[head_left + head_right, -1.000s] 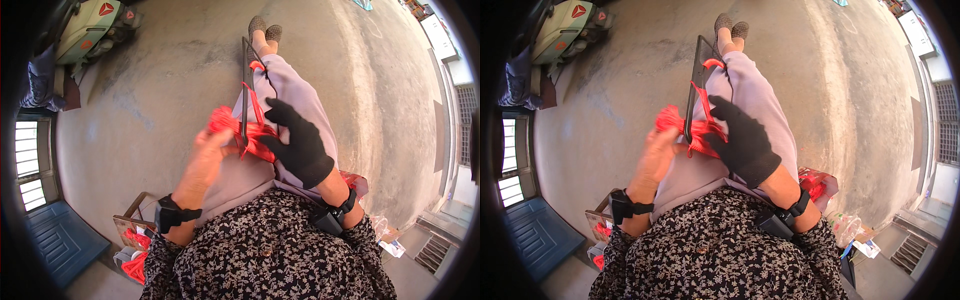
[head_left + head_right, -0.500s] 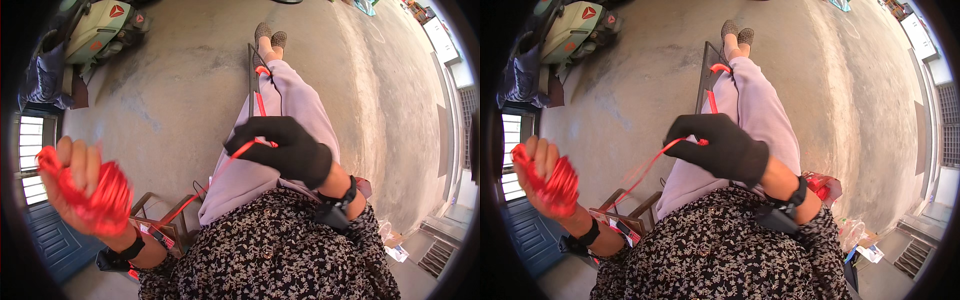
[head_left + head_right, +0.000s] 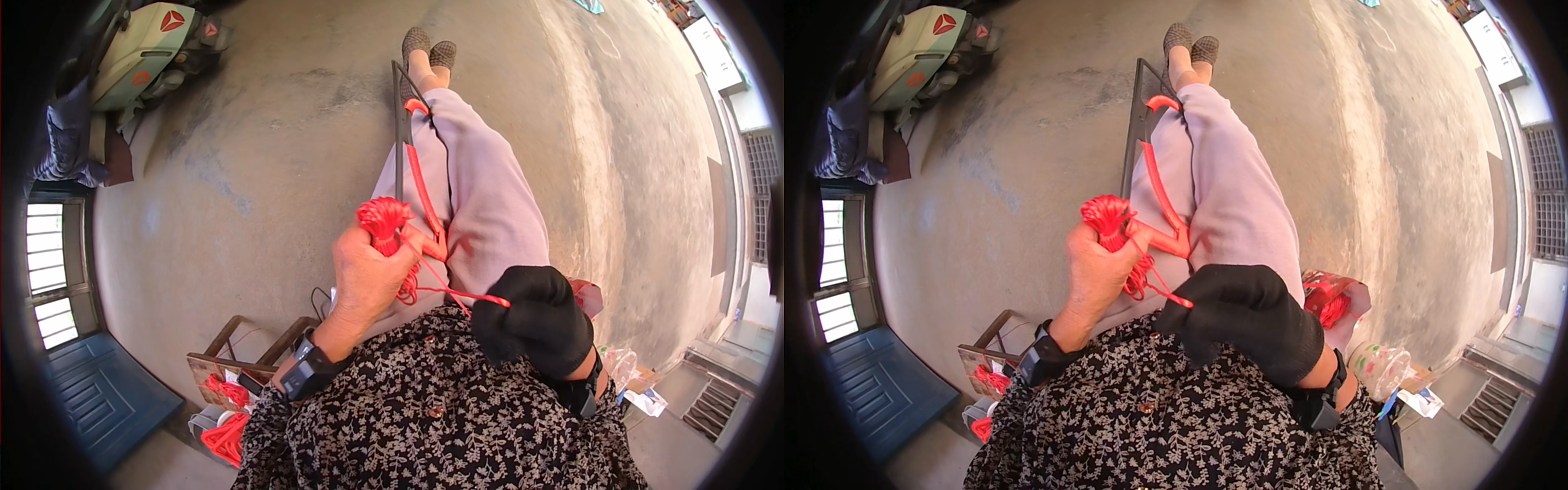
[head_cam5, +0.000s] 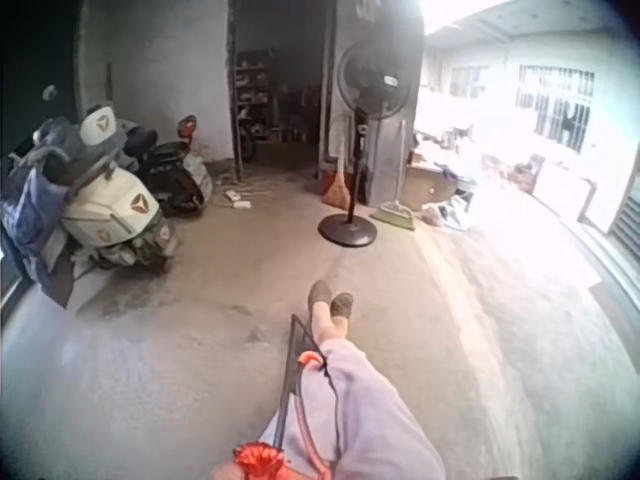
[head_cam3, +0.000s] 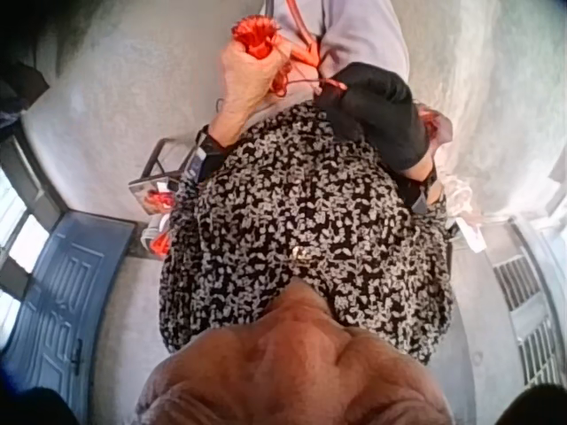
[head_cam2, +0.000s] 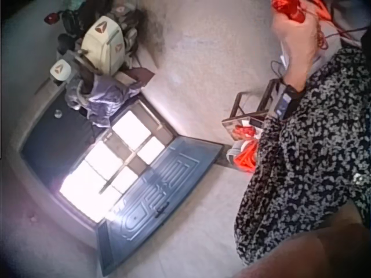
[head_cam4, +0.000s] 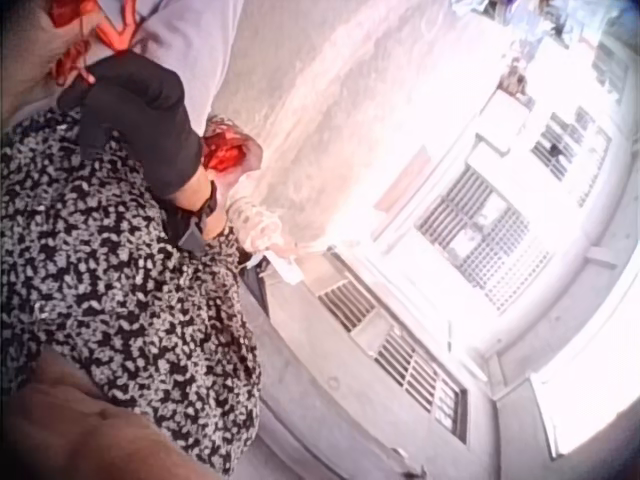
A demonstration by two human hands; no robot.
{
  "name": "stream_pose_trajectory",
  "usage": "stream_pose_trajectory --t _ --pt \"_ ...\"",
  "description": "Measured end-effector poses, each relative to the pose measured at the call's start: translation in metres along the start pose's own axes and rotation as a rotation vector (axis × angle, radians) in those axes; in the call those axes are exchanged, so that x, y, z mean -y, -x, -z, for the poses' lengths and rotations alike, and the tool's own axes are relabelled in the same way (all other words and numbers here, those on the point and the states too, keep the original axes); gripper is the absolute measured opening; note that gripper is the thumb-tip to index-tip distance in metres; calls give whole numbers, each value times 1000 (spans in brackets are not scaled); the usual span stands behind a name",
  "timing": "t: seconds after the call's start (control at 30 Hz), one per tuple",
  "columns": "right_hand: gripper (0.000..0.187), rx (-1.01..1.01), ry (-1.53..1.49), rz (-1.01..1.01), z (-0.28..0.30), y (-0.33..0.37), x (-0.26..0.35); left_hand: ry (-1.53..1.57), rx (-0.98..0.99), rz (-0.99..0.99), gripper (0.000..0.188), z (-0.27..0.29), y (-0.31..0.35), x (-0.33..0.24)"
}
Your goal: The person is winding a red plastic cord around a black metal furniture frame.
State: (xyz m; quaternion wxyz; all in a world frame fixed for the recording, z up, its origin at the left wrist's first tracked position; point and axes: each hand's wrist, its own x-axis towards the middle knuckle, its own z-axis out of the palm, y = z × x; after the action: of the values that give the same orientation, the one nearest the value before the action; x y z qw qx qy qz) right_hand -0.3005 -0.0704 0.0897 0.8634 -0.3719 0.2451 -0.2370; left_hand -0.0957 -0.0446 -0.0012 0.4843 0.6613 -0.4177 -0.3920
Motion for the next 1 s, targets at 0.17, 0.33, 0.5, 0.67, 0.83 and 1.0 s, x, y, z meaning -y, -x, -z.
stream_pose_trajectory --t 0.17,0.33,0.5,0.67,0.83,1.0 --pt "15 37 238 -42 -4 8 12 6 41 -23 23 5 -5 1" --pt "22 -320 294 184 13 -31 37 257 106 23 45 47 -19 -12" --pt "30 -619 1250 440 84 -79 -20 65 -226 -186 29 74 -31 -19" --pt "30 -327 1416 186 54 -92 -41 -873 63 -513 27 54 -32 7" --pt "34 -205 1401 160 59 -93 -38 -430 292 -213 35 18 -25 -1" --pt "34 -231 263 296 72 -67 -11 -27 75 -148 43 39 -24 -19"
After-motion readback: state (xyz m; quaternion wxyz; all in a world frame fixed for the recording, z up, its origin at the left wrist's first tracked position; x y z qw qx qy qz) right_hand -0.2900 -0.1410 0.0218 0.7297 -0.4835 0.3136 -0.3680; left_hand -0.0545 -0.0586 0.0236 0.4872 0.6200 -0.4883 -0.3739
